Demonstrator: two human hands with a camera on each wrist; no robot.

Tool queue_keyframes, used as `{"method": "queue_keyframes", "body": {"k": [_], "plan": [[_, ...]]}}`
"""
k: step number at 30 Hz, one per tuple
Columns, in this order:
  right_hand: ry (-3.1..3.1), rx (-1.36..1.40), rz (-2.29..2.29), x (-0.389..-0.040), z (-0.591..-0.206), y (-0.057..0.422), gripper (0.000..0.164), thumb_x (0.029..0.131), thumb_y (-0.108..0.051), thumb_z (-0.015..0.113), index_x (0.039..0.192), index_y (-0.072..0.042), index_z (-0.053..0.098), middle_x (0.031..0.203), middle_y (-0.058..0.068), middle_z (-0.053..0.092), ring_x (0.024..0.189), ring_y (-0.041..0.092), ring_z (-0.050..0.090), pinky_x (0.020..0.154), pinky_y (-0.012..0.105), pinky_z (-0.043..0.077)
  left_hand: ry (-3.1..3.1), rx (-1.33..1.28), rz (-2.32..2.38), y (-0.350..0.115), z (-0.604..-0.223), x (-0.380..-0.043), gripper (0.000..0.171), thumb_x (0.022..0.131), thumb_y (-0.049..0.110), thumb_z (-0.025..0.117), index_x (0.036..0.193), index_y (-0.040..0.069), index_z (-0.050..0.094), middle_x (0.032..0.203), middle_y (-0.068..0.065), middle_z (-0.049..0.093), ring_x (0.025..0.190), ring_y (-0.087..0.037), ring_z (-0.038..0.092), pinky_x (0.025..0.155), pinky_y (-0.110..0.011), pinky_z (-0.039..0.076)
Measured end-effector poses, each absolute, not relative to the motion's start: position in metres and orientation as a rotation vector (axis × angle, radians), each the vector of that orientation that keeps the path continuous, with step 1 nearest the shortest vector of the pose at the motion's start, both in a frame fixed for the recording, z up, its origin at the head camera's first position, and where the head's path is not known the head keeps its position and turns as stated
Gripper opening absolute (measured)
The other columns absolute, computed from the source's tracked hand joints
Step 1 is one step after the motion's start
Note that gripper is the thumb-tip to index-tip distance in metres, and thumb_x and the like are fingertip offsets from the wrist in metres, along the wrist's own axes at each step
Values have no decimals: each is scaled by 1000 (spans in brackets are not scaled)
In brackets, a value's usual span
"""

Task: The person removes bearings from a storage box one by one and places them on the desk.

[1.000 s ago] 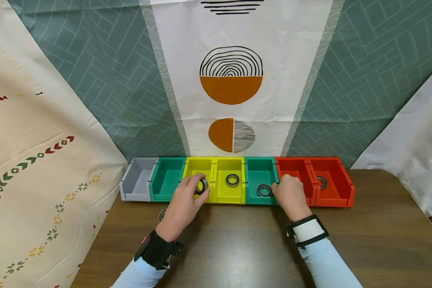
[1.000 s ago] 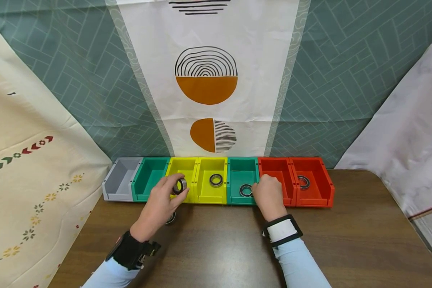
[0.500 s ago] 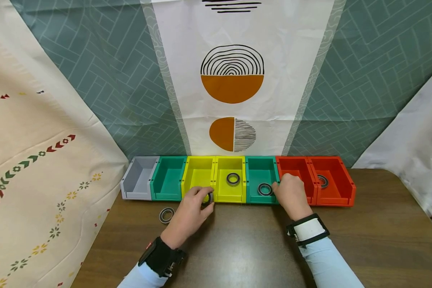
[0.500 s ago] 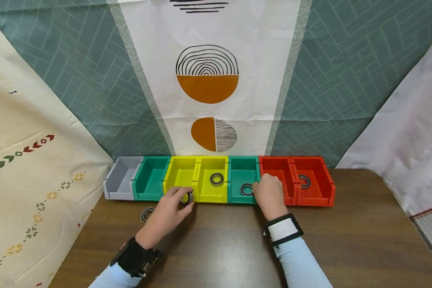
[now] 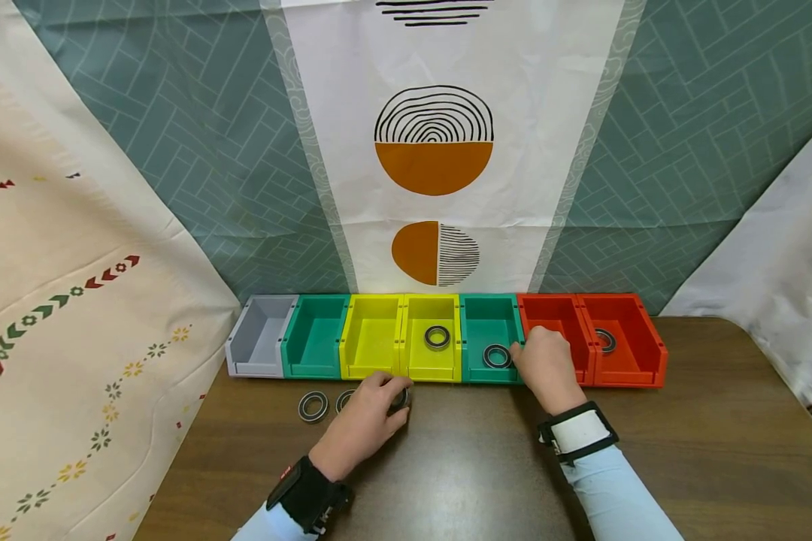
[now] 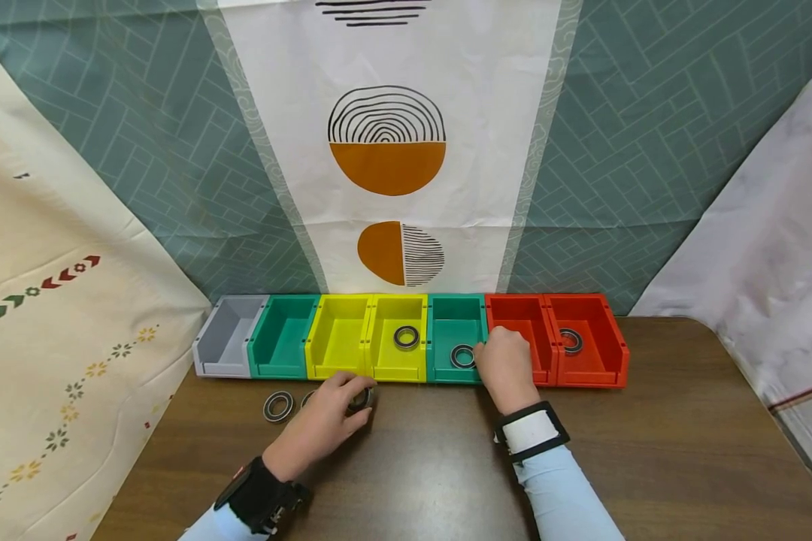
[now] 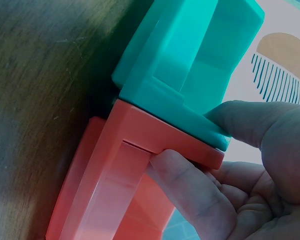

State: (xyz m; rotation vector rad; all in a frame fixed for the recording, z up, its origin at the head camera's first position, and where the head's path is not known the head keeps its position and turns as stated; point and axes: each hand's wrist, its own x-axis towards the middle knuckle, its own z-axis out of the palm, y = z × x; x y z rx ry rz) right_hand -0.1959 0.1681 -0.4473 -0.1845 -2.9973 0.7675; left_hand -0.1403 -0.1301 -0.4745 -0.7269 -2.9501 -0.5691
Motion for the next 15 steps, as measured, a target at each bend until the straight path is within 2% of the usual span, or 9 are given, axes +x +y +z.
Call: {"method": "queue_keyframes", "body": {"k": [5,15], "plan": [[-2994,-187,764,-196,-447,168,32,88,-24,59,63,-6,51,55,8,43,48,20,46,44,29,39,-2956,-768,-536,-129,-481,-141,37,85,28,66,119,20,56,107,-2,50,90,-12,46,75,-26,45],[-3005,-196,750,-197,-448,168,32,88,-25,60,64,-6,51,56,8,44,48,20,46,44,29,39,-3025,-792,-414,-129,-487,-140,36,87,30,65,120,22,56,108,-4,51,94,-14,47,77,-30,46]]}}
